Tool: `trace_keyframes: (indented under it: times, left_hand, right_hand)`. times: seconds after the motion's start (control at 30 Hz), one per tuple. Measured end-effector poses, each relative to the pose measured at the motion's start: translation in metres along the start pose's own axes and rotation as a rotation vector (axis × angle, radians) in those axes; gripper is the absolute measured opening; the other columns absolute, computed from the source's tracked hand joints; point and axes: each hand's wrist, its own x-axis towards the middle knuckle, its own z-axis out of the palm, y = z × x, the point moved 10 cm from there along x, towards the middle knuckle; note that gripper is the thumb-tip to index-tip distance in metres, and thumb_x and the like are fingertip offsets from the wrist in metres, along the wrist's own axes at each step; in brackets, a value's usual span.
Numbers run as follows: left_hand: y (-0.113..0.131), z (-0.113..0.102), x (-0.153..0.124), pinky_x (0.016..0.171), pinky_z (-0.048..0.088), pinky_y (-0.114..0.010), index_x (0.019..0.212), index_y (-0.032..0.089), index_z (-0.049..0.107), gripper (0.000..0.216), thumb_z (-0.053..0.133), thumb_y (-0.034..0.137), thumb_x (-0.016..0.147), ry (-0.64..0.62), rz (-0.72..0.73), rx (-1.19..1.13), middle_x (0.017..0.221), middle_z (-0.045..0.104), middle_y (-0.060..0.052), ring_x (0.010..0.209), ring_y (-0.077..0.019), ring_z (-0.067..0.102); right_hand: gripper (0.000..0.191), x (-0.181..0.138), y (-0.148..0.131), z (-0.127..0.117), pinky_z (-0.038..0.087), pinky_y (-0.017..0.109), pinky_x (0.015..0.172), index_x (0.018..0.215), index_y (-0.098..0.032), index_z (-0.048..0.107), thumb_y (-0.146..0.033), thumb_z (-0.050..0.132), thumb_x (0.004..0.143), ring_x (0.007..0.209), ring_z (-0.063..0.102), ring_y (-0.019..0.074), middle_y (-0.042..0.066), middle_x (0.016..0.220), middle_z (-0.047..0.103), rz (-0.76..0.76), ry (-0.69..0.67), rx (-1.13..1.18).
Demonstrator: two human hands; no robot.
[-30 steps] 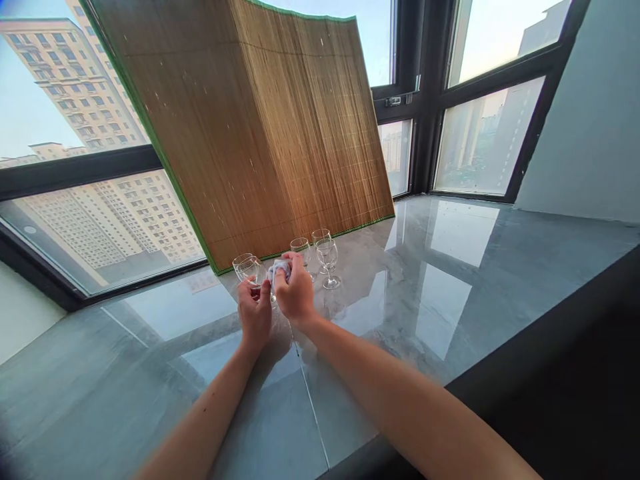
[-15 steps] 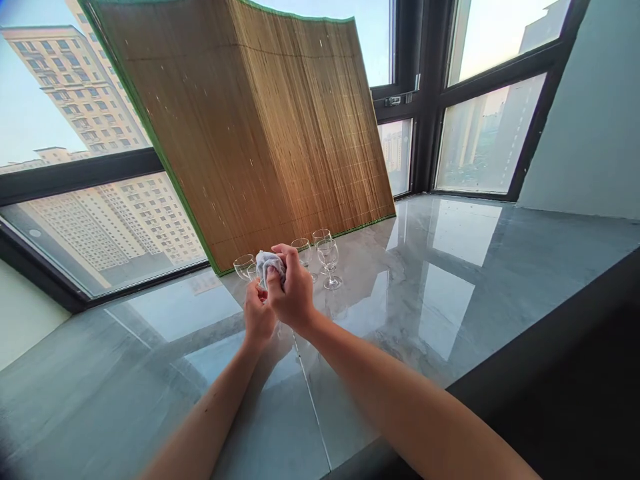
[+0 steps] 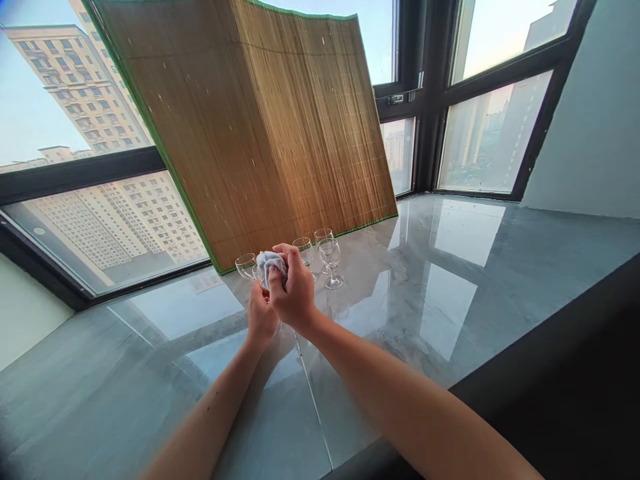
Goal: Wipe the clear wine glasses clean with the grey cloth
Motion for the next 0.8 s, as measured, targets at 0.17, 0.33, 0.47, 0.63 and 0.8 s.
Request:
trace_keyframes:
  times: [0.17,0.33,0.47,0.63,0.8]
  left_hand:
    - [0.002,0.003,0.000,0.067,0.043,-0.030,0.102,0.020,0.057,0.021,0.061,0.029,0.084,-0.020,0.023,0.054,0.077,0.060,0.000,0.070,-0.0173,0.057]
    - [0.012,0.009,0.000,0.073,0.047,-0.031,0.105,0.020,0.060,0.021,0.057,0.032,0.087,-0.085,0.080,0.000,0.084,0.067,-0.003,0.079,-0.0195,0.063]
    - [0.019,0.014,-0.001,0.076,0.050,-0.034,0.105,0.019,0.062,0.025,0.056,0.035,0.087,-0.158,0.103,-0.022,0.090,0.070,-0.006,0.084,-0.0219,0.065]
    - [0.017,0.022,-0.002,0.077,0.052,-0.037,0.101,0.019,0.067,0.027,0.056,0.036,0.083,-0.253,0.132,0.013,0.089,0.070,-0.008,0.086,-0.0263,0.066]
    - [0.012,0.033,-0.003,0.082,0.053,-0.038,0.105,0.020,0.066,0.031,0.053,0.037,0.083,-0.327,0.183,0.040,0.095,0.071,-0.010,0.091,-0.0270,0.066]
  right_hand:
    - [0.026,-0.001,-0.001,0.001,0.050,0.031,0.069,0.116,-0.024,0.049,-0.020,0.049,0.090,0.074,0.063,0.0158,0.002,0.093,0.067,0.000,-0.007,0.007]
    - [0.026,-0.003,-0.002,0.005,0.050,0.031,0.068,0.116,-0.024,0.050,-0.021,0.049,0.090,0.075,0.064,0.0171,0.003,0.094,0.068,-0.001,-0.026,-0.022]
    - [0.028,-0.006,0.000,0.010,0.050,0.030,0.067,0.118,-0.025,0.049,-0.021,0.049,0.090,0.074,0.064,0.0168,0.003,0.094,0.069,-0.005,-0.058,-0.026]
    - [0.028,-0.007,-0.001,0.012,0.050,0.030,0.066,0.116,-0.024,0.050,-0.021,0.050,0.089,0.073,0.064,0.0168,0.003,0.094,0.069,-0.015,-0.072,-0.030]
    - [0.028,-0.008,-0.003,0.013,0.050,0.030,0.067,0.116,-0.023,0.051,-0.021,0.050,0.088,0.075,0.064,0.0173,0.004,0.096,0.069,-0.015,-0.076,-0.027]
